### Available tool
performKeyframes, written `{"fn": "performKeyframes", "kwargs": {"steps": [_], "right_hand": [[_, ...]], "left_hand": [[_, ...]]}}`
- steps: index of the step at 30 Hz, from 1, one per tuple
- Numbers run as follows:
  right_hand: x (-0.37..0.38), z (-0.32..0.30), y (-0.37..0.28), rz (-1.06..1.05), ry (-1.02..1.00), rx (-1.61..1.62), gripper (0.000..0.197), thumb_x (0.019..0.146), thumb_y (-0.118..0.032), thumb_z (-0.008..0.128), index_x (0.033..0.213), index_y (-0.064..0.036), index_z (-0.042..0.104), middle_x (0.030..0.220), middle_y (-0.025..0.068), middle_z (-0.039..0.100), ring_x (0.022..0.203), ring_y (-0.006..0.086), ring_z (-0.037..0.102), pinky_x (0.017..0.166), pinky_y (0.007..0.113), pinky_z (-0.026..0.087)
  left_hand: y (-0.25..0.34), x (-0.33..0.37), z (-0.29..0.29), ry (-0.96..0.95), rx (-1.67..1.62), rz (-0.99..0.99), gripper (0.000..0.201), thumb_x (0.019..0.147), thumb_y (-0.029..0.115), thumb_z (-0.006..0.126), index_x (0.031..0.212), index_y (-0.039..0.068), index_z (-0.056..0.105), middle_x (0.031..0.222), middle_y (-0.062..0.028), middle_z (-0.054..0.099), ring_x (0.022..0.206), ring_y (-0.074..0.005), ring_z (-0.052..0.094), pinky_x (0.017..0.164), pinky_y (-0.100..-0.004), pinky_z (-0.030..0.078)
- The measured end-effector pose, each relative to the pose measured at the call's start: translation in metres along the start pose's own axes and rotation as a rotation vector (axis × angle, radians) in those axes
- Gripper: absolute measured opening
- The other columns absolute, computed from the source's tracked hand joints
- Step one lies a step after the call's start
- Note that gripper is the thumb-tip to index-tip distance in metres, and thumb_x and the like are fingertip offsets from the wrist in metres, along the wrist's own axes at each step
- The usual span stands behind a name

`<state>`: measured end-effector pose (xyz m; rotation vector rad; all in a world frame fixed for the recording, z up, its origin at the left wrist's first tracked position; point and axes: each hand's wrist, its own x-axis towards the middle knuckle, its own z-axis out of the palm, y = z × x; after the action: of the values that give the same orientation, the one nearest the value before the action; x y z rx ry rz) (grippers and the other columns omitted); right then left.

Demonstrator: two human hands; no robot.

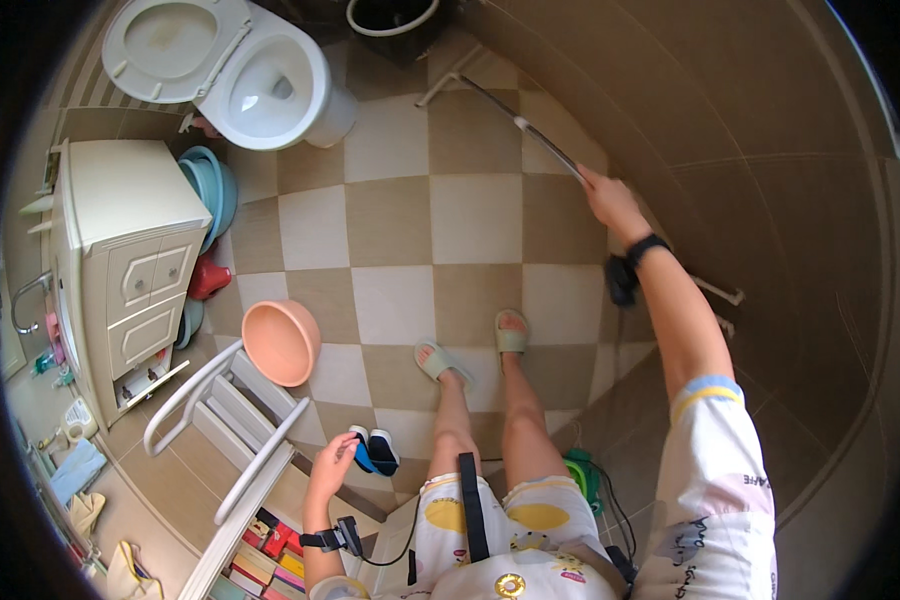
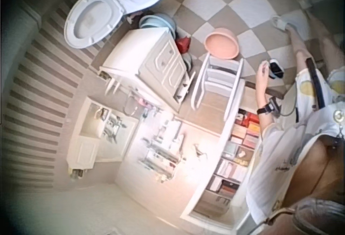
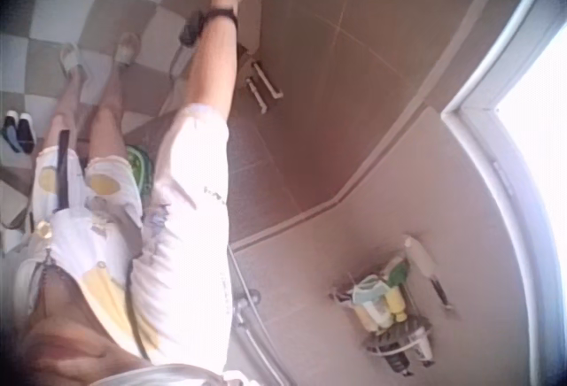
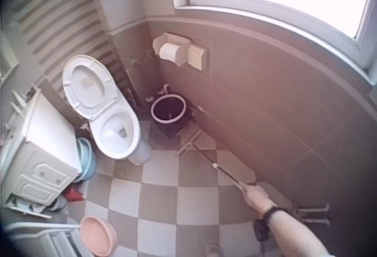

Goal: The person uses a squeegee to push water across a bathroom floor and uses a shower head to fill a basin with water.

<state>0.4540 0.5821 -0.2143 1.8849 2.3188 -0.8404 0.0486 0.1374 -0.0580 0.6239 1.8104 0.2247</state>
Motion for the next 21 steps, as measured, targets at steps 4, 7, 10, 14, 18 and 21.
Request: {"fn": "performKeyframes", "kwargs": {"steps": [4,7,10,14,18,21], "right_hand": [[-0.003,0.008,0.023,0.051,-0.017,-0.037,0.037,0.092,-0.024,0.038,0.128,-0.0249,0.044,0.092,0.0214,0.061,0.086,0.0397,0.057,0.074,0.049,0.046],[-0.103,0.01,0.096,0.109,-0.099,0.03,0.039,0.094,-0.024,0.038,0.132,-0.0297,0.038,0.09,0.0242,0.058,0.08,0.0425,0.054,0.07,0.049,0.043],[-0.255,-0.017,0.137,0.157,-0.157,-0.025,0.042,0.096,-0.022,0.036,0.137,-0.0304,0.03,0.069,0.0236,0.052,0.06,0.0373,0.049,0.057,0.045,0.04],[-0.415,-0.074,0.17,0.618,-0.409,-0.1,0.041,0.094,-0.023,0.039,0.136,-0.025,0.035,0.082,0.0272,0.056,0.073,0.0441,0.054,0.062,0.042,0.044],[-0.514,-0.099,0.222,0.719,-0.367,0.059,0.042,0.094,-0.022,0.039,0.136,-0.0252,0.034,0.077,0.0295,0.052,0.067,0.0434,0.052,0.058,0.039,0.042],[-0.533,-0.107,0.223,0.679,-0.38,-0.159,0.042,0.096,-0.022,0.037,0.137,-0.0283,0.033,0.08,0.0243,0.054,0.067,0.0306,0.049,0.07,0.04,0.043]], "left_hand": [[-0.003,-0.003,-0.003,0.022,0.041,-0.02,0.029,0.09,0.016,0.051,0.114,-0.001,0.054,0.101,-0.0123,0.064,0.094,-0.017,0.06,0.083,-0.0285,0.045],[0.003,-0.001,-0.003,0.011,0.063,-0.053,0.031,0.09,0.016,0.05,0.114,-0.003,0.052,0.104,-0.0134,0.063,0.098,-0.0177,0.058,0.087,-0.0289,0.043],[0.006,-0.002,-0.001,0.016,0.057,-0.058,0.031,0.09,0.017,0.05,0.114,-0.003,0.052,0.103,-0.0137,0.063,0.098,-0.0177,0.058,0.086,-0.0289,0.044],[0.021,0.014,0.014,-0.055,0.07,-0.003,0.031,0.09,0.016,0.05,0.116,-0.002,0.052,0.105,-0.0142,0.063,0.098,-0.0187,0.059,0.085,-0.0288,0.044],[0.036,0.015,0.019,-0.107,0.085,0.041,0.033,0.091,0.018,0.048,0.118,-0.001,0.05,0.108,-0.0147,0.061,0.099,-0.0196,0.058,0.086,-0.0295,0.044],[0.05,0.011,0.021,-0.098,0.106,-0.02,0.033,0.091,0.017,0.048,0.118,-0.001,0.05,0.109,-0.0148,0.061,0.1,-0.0193,0.057,0.087,-0.0295,0.043]]}}
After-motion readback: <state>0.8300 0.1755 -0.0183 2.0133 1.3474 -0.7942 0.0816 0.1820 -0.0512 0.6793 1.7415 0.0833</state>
